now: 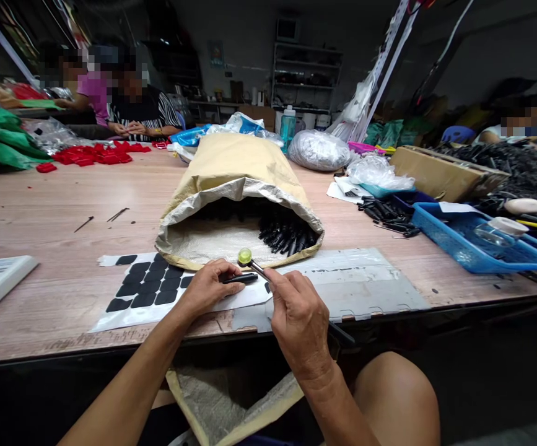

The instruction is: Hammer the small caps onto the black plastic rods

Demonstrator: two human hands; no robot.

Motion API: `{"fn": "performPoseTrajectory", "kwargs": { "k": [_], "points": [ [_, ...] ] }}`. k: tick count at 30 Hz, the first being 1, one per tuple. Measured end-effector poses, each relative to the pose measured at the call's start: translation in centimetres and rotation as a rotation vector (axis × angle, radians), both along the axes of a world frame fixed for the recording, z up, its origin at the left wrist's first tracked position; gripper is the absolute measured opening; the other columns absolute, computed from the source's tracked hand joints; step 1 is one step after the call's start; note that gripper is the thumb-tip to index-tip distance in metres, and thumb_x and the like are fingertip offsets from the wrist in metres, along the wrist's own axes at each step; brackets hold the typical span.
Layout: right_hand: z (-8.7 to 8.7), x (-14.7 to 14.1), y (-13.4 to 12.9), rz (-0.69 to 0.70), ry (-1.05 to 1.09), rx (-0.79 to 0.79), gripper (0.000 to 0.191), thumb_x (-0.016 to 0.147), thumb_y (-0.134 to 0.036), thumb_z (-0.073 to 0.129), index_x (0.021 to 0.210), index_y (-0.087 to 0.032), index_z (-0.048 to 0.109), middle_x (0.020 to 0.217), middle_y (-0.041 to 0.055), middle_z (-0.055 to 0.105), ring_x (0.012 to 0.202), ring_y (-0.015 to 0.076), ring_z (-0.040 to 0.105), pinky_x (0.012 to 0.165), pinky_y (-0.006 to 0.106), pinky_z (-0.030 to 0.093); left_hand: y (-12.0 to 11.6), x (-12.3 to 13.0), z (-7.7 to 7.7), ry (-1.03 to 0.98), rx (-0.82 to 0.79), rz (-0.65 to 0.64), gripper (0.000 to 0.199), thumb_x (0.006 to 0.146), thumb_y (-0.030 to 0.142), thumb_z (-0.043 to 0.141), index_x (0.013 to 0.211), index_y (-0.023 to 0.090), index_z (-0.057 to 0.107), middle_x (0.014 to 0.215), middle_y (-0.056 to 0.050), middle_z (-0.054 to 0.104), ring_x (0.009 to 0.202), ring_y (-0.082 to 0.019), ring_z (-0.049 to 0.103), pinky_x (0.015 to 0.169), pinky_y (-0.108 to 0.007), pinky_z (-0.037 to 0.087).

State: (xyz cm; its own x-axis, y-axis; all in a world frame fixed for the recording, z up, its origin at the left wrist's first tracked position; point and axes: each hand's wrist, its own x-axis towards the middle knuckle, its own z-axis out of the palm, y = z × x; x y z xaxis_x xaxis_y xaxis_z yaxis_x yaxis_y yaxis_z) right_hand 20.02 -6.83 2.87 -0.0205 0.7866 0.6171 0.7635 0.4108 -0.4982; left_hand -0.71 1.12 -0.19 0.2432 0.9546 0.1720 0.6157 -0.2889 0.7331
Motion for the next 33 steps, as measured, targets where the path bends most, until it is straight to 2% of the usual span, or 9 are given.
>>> {"fn": "performPoseTrajectory", "kwargs": {
  "k": [8,13,17,25,27,30,33],
  "points": [
    [-1.8,-0.4,-0.1,-0.054,-0.194,-0.087,0.039,0.097,-0.012,0.047,0.123,-0.03,0.069,0.085,0.0025,0.063,0.084,0.0182,0.059,0.072,0.029,0.043,-0.1,0.2,0.2,0.019,0.002,0.021,0.011,0.072,0.026,0.078,0.08,0.021,0.071,0.084,0.0,0.067,0.089,-0.021,0.058,0.078,-0.033,0.041],
    [-1.5,0.2,-0.1,-0.104,-0.14,-0.029,0.036,0.099,-0.017,0.047,0.126,-0.03,0.067,0.092,0.0031,0.067,0.087,0.018,0.061,0.076,0.029,0.044,0.0,0.1,0.1,0.002,-0.01,0.006,0.016,0.072,0.024,0.077,0.087,0.022,0.074,0.091,-0.001,0.069,0.093,-0.022,0.06,0.083,-0.033,0.043],
    [-1.9,0.7,0.2,-0.086,-0.16,-0.092,0.035,0.098,-0.017,0.047,0.123,-0.03,0.068,0.091,0.0025,0.067,0.088,0.0182,0.061,0.076,0.029,0.045,-0.1,0.1,0.2,0.016,-0.015,0.017,0.015,0.073,0.026,0.077,0.087,0.023,0.075,0.088,0.0,0.069,0.092,-0.022,0.059,0.081,-0.033,0.042],
    [-2.7,3.2,4.2,-0.207,-0.284,-0.052,0.028,0.093,-0.015,0.056,0.112,-0.027,0.073,0.091,0.0034,0.067,0.09,0.0217,0.057,0.081,0.033,0.043,-0.4,-0.3,0.4,0.023,-0.007,-0.068,0.015,0.08,0.035,0.074,0.091,0.025,0.075,0.091,0.0,0.07,0.093,-0.023,0.056,0.084,-0.035,0.039],
    [-2.9,3.5,4.9,-0.206,-0.34,-0.081,0.027,0.091,-0.013,0.057,0.109,-0.026,0.073,0.091,0.004,0.067,0.089,0.0222,0.055,0.08,0.035,0.042,-0.5,-0.4,0.4,0.006,-0.005,-0.086,0.015,0.082,0.036,0.072,0.092,0.026,0.075,0.092,0.0,0.071,0.093,-0.023,0.055,0.086,-0.036,0.039],
    [-2.5,3.5,5.1,-0.186,-0.349,-0.074,0.026,0.086,-0.015,0.063,0.106,-0.027,0.074,0.101,0.0056,0.067,0.1,0.0256,0.054,0.084,0.038,0.04,-0.6,-0.4,0.5,-0.002,0.014,-0.116,0.014,0.085,0.035,0.069,0.094,0.026,0.075,0.093,0.0,0.071,0.092,-0.022,0.055,0.085,-0.036,0.039],
    [-1.5,3.0,4.9,0.018,-0.265,-0.11,0.032,0.08,-0.021,0.072,0.11,-0.029,0.073,0.106,0.0046,0.067,0.103,0.0254,0.053,0.086,0.038,0.04,-0.7,-0.3,0.4,-0.005,0.051,-0.135,0.014,0.087,0.034,0.067,0.094,0.025,0.075,0.093,-0.001,0.07,0.092,-0.022,0.056,0.084,-0.035,0.039]
  ]
}}
